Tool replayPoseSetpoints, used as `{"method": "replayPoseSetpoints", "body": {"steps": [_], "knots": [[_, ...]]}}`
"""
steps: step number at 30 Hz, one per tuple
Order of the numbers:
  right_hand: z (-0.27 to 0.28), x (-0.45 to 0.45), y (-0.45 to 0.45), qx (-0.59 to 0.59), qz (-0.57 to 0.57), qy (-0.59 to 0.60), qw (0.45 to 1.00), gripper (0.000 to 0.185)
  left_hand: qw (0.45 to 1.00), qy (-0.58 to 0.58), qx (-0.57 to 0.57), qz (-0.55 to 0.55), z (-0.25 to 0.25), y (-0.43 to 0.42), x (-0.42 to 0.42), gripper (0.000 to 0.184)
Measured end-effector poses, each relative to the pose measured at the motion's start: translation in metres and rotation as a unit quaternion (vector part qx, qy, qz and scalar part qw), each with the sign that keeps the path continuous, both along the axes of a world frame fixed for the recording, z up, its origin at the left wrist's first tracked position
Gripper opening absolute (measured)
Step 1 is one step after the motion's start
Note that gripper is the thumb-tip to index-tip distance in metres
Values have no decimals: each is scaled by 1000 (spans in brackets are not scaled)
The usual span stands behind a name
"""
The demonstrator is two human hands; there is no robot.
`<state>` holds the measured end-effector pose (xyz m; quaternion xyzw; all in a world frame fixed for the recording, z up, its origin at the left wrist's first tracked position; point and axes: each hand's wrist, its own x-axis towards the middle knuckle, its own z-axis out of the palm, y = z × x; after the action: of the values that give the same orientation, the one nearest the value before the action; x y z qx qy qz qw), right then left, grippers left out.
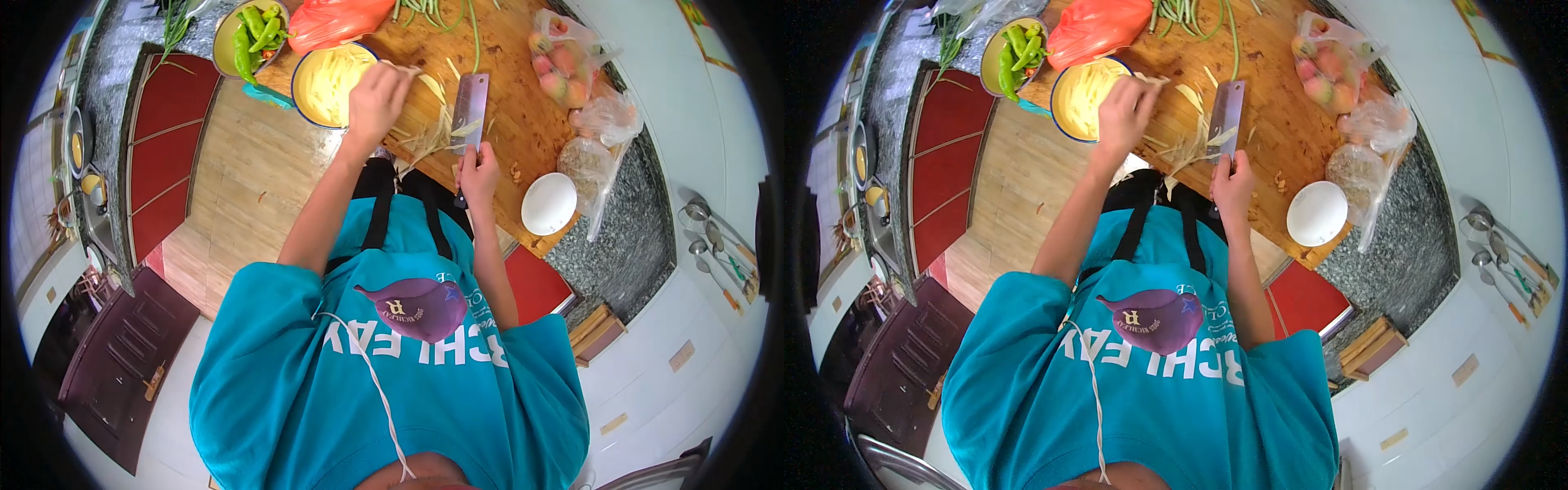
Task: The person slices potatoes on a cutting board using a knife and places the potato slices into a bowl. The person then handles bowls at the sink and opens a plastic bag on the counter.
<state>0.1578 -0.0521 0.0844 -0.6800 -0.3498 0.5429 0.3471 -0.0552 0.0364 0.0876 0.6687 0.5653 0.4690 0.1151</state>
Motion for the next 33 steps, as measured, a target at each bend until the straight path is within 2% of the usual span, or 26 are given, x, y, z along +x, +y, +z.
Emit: {"method": "replayPoseSetpoints", "body": {"steps": [1, 3, 4, 6, 11, 13, 14, 16, 17, 19, 20, 22, 26, 28, 31, 33], "knots": [[-4, 5, -5, -1, -5, -1, 1000, 23, 999, 34, -27, -8, -7, -11, 12, 10], [-13, 14, -15, 46, 37, -110, 992, 22, 994, 79, -47, -67, -29, -27, 29, 13], [-10, 15, -16, 44, 36, -111, 992, 22, 989, 102, -57, -90, -43, -37, 36, 13], [-5, 16, -21, 173, 103, -268, 942, 22, 988, 102, -72, -90, -63, -58, 45, 12], [-7, 14, -31, 147, 157, -267, 939, 21, 978, 121, -148, -77, -80, -84, 41, 8], [-12, 10, -33, 182, 178, -281, 925, 20, 986, 18, -160, -31, -73, -84, 40, 9], [-14, 9, -32, 183, 183, -280, 924, 20, 987, 17, -160, -27, -71, -83, 40, 9], [-16, 7, -32, 186, 230, -306, 905, 18, 951, -63, -295, 61, -70, -82, 43, 16], [-17, 5, -32, 186, 233, -306, 904, 18, 951, -65, -296, 64, -70, -80, 45, 16], [-24, 3, -33, 186, 251, -308, 899, 15, 916, -57, -388, 86, -66, -72, 47, 25], [-27, 2, -31, 189, 254, -308, 897, 15, 916, -59, -386, 90, -64, -68, 49, 25], [-32, 2, -30, 192, 282, -349, 873, 14, 893, -93, -428, 101, -64, -65, 52, 28], [-35, 4, -25, 186, 308, -356, 863, 12, 901, -68, -417, 97, -85, -65, 56, 27], [-31, 3, -23, 111, 341, -349, 866, 10, 906, -78, -407, 87, -83, -66, 57, 24], [-48, -10, -10, 124, 359, -362, 851, 14, 913, -28, -399, 82, -81, -65, 59, 22], [-51, -23, 19, 149, 349, -346, 858, 15, 918, -45, -387, 79, -83, -62, 58, 22]]}}
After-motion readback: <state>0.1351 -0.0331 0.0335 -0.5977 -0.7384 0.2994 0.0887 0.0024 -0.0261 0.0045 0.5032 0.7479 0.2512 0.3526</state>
